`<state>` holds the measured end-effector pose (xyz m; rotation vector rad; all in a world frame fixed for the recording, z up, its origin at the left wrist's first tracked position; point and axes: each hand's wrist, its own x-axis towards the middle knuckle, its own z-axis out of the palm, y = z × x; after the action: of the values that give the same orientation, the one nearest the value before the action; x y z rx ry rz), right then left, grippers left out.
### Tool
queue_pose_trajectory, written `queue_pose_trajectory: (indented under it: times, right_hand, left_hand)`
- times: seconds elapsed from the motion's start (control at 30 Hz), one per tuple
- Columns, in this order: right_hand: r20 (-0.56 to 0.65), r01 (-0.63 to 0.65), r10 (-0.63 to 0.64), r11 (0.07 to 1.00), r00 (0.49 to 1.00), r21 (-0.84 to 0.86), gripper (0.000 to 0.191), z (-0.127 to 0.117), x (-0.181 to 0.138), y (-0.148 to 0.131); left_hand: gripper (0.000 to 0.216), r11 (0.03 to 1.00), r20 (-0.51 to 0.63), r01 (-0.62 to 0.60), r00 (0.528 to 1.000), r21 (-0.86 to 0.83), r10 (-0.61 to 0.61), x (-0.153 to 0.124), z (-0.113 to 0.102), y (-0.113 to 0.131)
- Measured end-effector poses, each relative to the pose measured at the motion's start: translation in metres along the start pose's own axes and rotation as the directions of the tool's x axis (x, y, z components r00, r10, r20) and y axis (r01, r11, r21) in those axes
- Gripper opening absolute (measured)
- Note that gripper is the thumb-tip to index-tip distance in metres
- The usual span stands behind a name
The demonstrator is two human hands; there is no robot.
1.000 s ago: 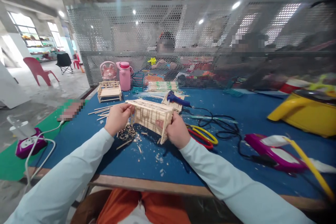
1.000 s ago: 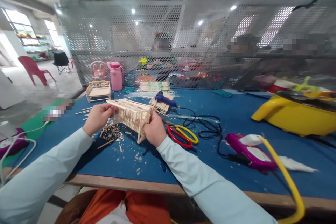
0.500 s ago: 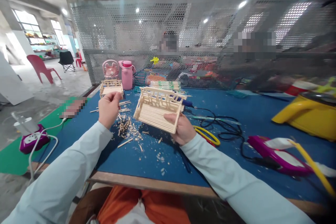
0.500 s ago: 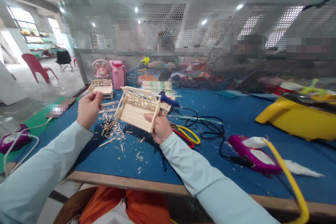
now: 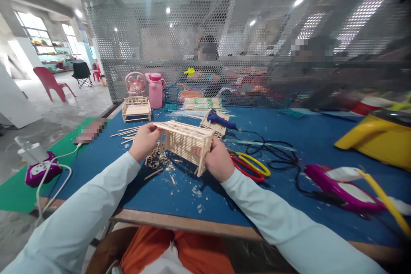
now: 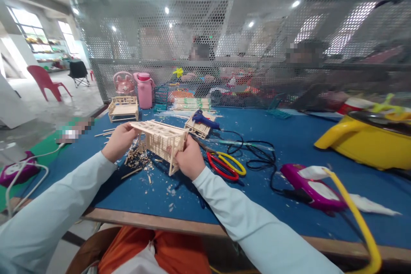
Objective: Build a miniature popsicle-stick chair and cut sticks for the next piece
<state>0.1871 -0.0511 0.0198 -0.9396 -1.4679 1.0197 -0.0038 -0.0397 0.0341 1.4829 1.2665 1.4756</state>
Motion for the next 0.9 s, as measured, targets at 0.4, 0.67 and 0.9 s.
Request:
queue_pose_trajectory:
  times: [0.4, 0.67, 0.9]
  right_hand:
    - [-0.013, 0.158, -0.158, 0.987, 0.987, 0.003, 0.051, 0.000, -0.008, -0.006]
    - [0.018, -0.065, 0.063, 0.962, 0.998, 0.266, 0.043, -0.004, -0.004, -0.007]
    - [0.076, -0.190, 0.174, 0.888, 0.982, 0.420, 0.043, -0.001, -0.003, -0.012]
  left_hand:
    - [0.030, 0.964, 0.109, 0.092, 0.992, -0.251, -0.066, -0.006, 0.001, 0.010]
    - [0.018, 0.931, 0.317, 0.138, 0.948, -0.338, -0.025, -0.003, -0.006, 0.007]
    - [0.017, 0.895, 0.357, 0.207, 0.932, -0.396, -0.058, -0.009, -0.005, 0.014]
